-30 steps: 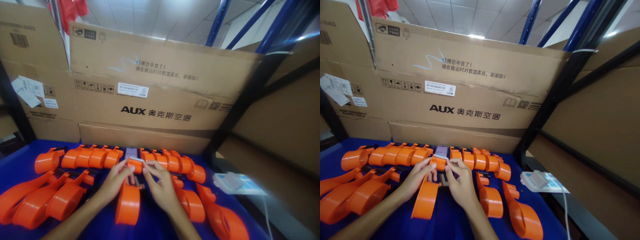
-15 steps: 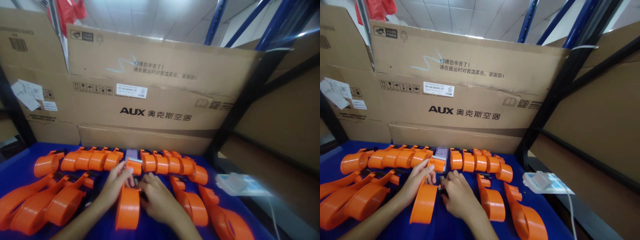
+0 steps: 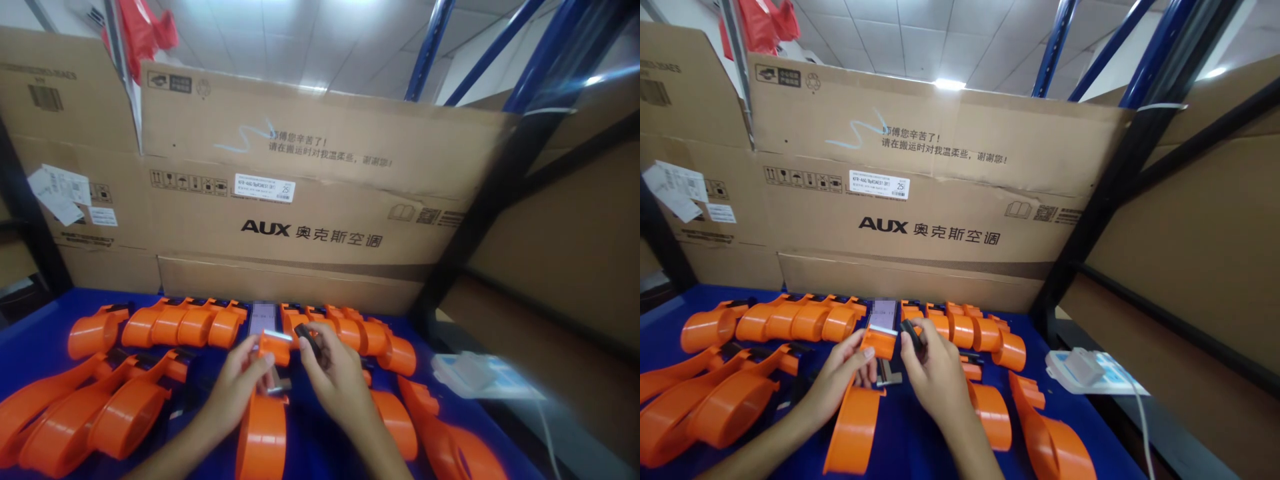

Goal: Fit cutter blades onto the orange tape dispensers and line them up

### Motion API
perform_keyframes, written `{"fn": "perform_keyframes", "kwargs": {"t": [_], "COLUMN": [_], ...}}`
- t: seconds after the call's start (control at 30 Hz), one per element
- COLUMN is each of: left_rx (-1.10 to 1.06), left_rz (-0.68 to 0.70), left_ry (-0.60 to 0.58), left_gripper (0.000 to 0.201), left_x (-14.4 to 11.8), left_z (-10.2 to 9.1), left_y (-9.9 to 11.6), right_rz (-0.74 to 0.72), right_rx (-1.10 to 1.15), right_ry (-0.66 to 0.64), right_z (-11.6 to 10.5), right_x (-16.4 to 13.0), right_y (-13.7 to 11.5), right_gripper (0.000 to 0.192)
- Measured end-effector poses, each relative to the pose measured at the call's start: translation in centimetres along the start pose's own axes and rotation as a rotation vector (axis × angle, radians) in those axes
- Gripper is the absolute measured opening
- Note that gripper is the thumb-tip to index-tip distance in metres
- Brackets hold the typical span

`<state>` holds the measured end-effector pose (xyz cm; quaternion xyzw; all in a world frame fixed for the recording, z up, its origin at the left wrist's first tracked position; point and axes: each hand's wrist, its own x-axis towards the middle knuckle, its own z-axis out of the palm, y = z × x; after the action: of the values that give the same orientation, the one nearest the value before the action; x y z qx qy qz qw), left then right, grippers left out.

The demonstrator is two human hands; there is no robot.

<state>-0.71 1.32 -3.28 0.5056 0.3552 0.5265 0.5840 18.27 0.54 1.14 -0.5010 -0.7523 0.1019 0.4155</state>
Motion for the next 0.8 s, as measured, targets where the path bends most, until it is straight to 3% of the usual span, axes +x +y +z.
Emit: {"fn": "perform_keyframes", "kwargs": {"t": [0.1,0.2,0.3,0.8], "left_rx": [-0.026,-0.04,-0.066,-0.013], "left_rz": [0.0,-0.005,0.002,-0.022], "left_ry": [0.022,-0.003,-0.035,-0.029], "left_gripper": [0.036,0.037,0.039,0.04], "left_x": [-0.1,0.0,0.0,0.4], "left_z": [0.2,0.3,0.2,-0.1], "left_y": [-0.4,-0.4,-0.3,-0.7], "right_rz": [-0.122,-0.202,-0.208,-0.229], "right_rx": [0.051,0.04,0.033,0.006], "right_ry": [0.058,0.013,-0.041,-0.034], "right_z": [0.3,0.6,0.7,1.3], "right_x": [-0.2,-0.2,-0.2,-0.3], "right_y": [0.0,-0.5,-0.8,-0.4], "right_gripper": [0.029,0.031,0.029,0.027]}}
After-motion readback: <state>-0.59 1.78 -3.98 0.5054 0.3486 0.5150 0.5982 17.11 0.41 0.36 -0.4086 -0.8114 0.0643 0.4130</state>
